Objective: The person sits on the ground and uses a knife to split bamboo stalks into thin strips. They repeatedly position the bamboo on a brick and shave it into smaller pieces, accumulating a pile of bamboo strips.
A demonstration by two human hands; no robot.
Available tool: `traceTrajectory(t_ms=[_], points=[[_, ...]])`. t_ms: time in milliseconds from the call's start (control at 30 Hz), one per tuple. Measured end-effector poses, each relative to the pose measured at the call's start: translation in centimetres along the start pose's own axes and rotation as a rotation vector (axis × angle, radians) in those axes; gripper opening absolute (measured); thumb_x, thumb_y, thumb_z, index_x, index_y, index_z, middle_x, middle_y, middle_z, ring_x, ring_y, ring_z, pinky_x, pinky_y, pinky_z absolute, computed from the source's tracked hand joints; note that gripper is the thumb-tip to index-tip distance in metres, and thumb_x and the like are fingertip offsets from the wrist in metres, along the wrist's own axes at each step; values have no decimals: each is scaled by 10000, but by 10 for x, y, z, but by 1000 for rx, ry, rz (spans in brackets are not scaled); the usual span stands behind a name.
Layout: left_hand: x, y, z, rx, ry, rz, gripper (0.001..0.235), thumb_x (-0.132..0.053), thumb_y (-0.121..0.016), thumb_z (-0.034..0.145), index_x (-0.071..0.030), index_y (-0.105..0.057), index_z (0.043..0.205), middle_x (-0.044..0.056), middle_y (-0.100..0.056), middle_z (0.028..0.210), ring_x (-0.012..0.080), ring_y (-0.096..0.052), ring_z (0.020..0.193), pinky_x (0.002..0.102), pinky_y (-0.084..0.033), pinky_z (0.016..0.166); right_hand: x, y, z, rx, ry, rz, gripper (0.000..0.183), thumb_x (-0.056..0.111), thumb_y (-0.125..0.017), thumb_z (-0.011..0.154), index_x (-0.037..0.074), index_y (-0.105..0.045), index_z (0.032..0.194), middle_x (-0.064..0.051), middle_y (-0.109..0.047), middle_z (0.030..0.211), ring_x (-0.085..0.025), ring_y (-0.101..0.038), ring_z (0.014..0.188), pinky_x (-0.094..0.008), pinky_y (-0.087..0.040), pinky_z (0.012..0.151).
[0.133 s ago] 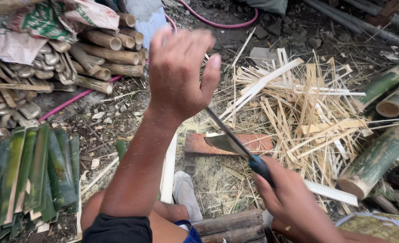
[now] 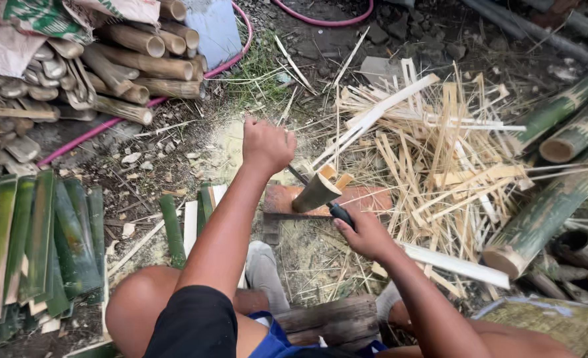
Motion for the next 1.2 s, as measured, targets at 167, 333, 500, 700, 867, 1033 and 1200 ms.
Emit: traceTrajectory(t_ms=[167,333,500,700,867,1033,1200], points=[[9,10,18,-190,-106,-154,424,-403,-504,997,-36,-714,1027,158,-721,998,312,-674,962,614,-299,1089,45,49,2,-68,128,-72,338,349,-590,1002,73,-641,1190,-161,-699,784,-321,-666,699,-440,-507,654],[39,48,11,-577,-198,-380,368,-327,-510,1053,-34,-700,1170,150,-730,1139,292,-683,1106,589,-296,1140,39,87,-19,45,-29,32,326,343,-578,932,130,-620,1174,-123,-683,662,-257,-687,592,-411,-517,583],[55,-120,20,311,146,-9,489,-430,-465,1050,-37,-758,1052,178,-737,1110,330,-643,1113,539,-331,1158,-9,-20,85,79,-45,-100,385,414,-618,978,52,-697,1081,-194,-745,909,-365,-723,835,-471,-550,772],[42,-87,8,-336,96,-904,480,-373,-547,997,-21,-627,1313,190,-678,1306,296,-628,1252,465,-493,1113,-65,-58,96,-118,14,58,383,354,-636,948,26,-636,1144,-276,-698,955,-484,-679,914,-528,-534,790],[-15,2,-70,-689,-138,-1142,495,-287,-564,1015,30,-471,1383,169,-588,1296,227,-595,1187,368,-480,1038,-32,-105,110,-223,2,-10,375,290,-648,973,-16,-542,1163,-329,-664,908,-542,-650,859,-576,-506,737],[9,24,-78,-766,137,-1214,220,-52,-419,1138,-4,-618,1220,83,-672,1041,146,-643,944,273,-546,883,-29,-150,102,240,-395,1086,500,362,-685,1107,-37,-388,1157,-223,-436,727,-628,-326,760,-568,-372,624],[2,28,-84,-790,84,-1111,218,4,-411,1107,11,-580,1245,130,-618,1142,204,-607,1067,323,-510,988,8,-106,82,-63,-179,548,348,316,-653,1017,39,-516,1177,-279,-632,835,-516,-634,831,-525,-511,703]])
Point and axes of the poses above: each hand's wrist, its own z-axis towards the middle knuckle, its own y-axis out of the back of the hand, x = y × z, the point moved 8 cm from there along z, towards the middle knuckle
